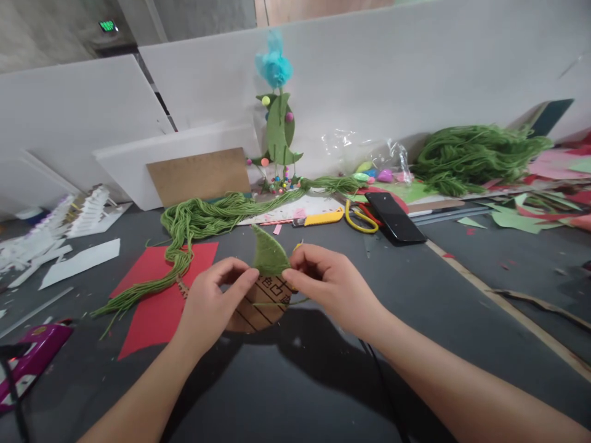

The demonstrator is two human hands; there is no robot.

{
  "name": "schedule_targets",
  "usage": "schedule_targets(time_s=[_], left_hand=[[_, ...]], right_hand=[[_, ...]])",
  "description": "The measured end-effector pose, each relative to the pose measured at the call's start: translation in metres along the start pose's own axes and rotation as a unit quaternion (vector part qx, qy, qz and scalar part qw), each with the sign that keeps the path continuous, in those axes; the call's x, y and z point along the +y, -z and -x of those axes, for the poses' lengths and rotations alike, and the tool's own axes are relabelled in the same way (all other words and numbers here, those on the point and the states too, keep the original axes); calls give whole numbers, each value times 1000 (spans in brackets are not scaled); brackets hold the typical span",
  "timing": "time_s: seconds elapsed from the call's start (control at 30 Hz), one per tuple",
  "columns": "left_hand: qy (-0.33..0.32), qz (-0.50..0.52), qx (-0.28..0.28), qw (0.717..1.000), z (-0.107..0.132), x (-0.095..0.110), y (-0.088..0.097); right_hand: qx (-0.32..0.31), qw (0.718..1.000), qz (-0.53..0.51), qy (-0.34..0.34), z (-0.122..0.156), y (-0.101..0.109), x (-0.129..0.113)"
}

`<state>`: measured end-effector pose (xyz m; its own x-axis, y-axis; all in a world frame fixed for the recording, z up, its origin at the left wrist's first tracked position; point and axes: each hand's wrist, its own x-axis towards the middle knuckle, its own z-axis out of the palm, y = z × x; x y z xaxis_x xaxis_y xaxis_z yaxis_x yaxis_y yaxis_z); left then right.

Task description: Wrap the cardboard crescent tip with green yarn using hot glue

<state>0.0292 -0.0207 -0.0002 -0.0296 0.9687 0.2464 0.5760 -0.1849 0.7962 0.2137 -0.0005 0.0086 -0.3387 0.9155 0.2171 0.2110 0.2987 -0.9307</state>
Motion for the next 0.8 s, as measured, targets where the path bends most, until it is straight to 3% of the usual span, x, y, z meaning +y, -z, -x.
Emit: schedule_targets(time_s=[0.07,0.13,0.27,0.37,0.47,0.53,0.6,0.67,0.7,0.8], left_hand=[[41,9,-35,999,0,0,-1],[40,6,-36,999,1,-1,-1],[10,-23,12,1000,2,-2,1],[24,-55,44,997,-2,-4,8],[43,-91,71,992,-7,-7,15],[49,-99,72,991,-9,-7,17],[49,-96,61,992,-9,-6,16],[46,-92,43,994,-6,-5,13],[45,-89,33,994,-5,-4,11],[39,-88,12,995,-1,-3,8]], right_hand=[[-6,1000,7,-7,0,-3,2],[-10,1000,8,-14,-1,-4,4],[-33,998,-25,-39,-3,-3,1],[-51,996,-16,-69,-7,6,0],[34,990,121,-57,-16,21,8],[122,962,241,-26,-23,30,16],[154,939,305,42,-25,31,21],[127,945,280,111,-22,24,20],[86,961,236,115,-18,18,18],[-36,995,89,38,-6,-2,9]])
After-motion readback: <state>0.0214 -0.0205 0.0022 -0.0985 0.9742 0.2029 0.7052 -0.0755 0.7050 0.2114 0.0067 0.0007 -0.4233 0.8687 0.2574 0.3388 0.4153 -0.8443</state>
